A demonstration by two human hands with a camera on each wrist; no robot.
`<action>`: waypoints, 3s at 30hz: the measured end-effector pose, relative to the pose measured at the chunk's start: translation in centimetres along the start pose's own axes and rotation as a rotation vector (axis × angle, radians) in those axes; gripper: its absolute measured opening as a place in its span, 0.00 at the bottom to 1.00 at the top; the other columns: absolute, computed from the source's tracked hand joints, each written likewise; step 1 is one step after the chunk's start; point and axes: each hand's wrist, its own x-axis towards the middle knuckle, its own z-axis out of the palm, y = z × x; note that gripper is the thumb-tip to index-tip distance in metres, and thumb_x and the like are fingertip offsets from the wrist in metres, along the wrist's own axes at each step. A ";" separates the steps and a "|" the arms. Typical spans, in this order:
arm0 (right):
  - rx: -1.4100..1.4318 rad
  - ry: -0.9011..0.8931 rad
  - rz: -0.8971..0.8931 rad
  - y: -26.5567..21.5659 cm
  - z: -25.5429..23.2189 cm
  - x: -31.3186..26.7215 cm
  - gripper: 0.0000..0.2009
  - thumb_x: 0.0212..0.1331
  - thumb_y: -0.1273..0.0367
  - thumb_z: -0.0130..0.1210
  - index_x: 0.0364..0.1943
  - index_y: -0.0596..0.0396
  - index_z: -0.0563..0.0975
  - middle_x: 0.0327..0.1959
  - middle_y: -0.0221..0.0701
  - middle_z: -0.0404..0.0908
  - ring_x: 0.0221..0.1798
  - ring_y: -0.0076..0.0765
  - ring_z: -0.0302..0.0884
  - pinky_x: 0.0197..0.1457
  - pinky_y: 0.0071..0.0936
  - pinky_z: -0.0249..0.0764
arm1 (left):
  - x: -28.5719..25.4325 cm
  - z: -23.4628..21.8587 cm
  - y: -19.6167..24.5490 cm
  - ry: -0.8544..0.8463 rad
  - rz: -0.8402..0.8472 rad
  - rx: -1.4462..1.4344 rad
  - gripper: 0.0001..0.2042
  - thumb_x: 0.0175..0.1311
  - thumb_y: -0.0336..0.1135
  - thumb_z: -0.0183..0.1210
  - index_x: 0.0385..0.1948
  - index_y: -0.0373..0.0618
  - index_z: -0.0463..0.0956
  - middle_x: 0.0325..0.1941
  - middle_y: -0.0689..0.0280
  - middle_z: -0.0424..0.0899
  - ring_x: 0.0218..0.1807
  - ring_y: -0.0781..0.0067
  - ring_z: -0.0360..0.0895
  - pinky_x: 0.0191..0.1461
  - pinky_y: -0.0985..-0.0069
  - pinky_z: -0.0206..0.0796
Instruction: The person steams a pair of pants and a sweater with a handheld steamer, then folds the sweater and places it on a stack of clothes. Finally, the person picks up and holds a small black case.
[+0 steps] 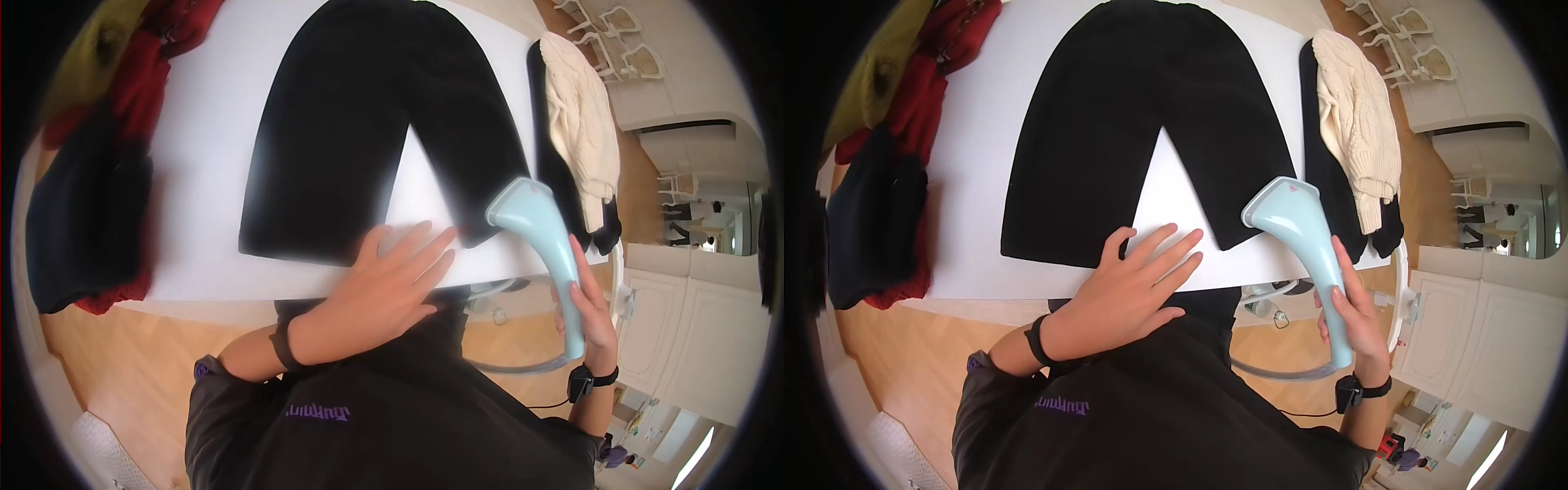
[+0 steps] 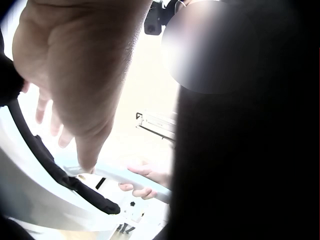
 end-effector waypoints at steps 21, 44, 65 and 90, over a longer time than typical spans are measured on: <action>-0.307 -0.186 -0.028 -13.1 4.1 17.5 0.30 0.85 0.54 0.41 0.86 0.25 0.51 0.32 0.28 0.73 0.20 0.24 0.75 0.22 0.27 0.80 | 3.2 5.9 -1.2 -0.001 0.079 0.167 0.36 0.69 0.51 0.67 0.74 0.38 0.71 0.81 0.59 0.70 0.83 0.52 0.61 0.80 0.49 0.54; -0.300 0.420 -0.490 -6.0 -0.3 7.0 0.21 0.68 0.70 0.67 0.61 0.63 0.75 0.33 0.29 0.80 0.25 0.20 0.76 0.27 0.22 0.73 | 1.8 1.2 -0.5 -0.041 0.109 -0.136 0.30 0.68 0.37 0.69 0.69 0.37 0.73 0.82 0.56 0.67 0.84 0.48 0.60 0.82 0.47 0.53; -0.268 1.915 -0.296 33.2 -24.1 5.1 0.30 0.70 0.53 0.68 0.54 0.73 0.74 0.48 0.55 0.84 0.47 0.54 0.86 0.50 0.44 0.82 | -3.8 -0.9 -5.1 0.216 -0.314 0.375 0.24 0.67 0.39 0.66 0.63 0.39 0.79 0.74 0.58 0.78 0.76 0.51 0.69 0.77 0.51 0.55; -0.192 2.012 0.006 31.0 -22.1 9.1 0.36 0.67 0.51 0.71 0.60 0.75 0.72 0.54 0.60 0.83 0.57 0.65 0.84 0.62 0.51 0.80 | -3.3 -1.1 -5.0 0.200 -0.318 0.374 0.23 0.66 0.39 0.66 0.62 0.39 0.80 0.73 0.58 0.78 0.75 0.51 0.70 0.76 0.51 0.56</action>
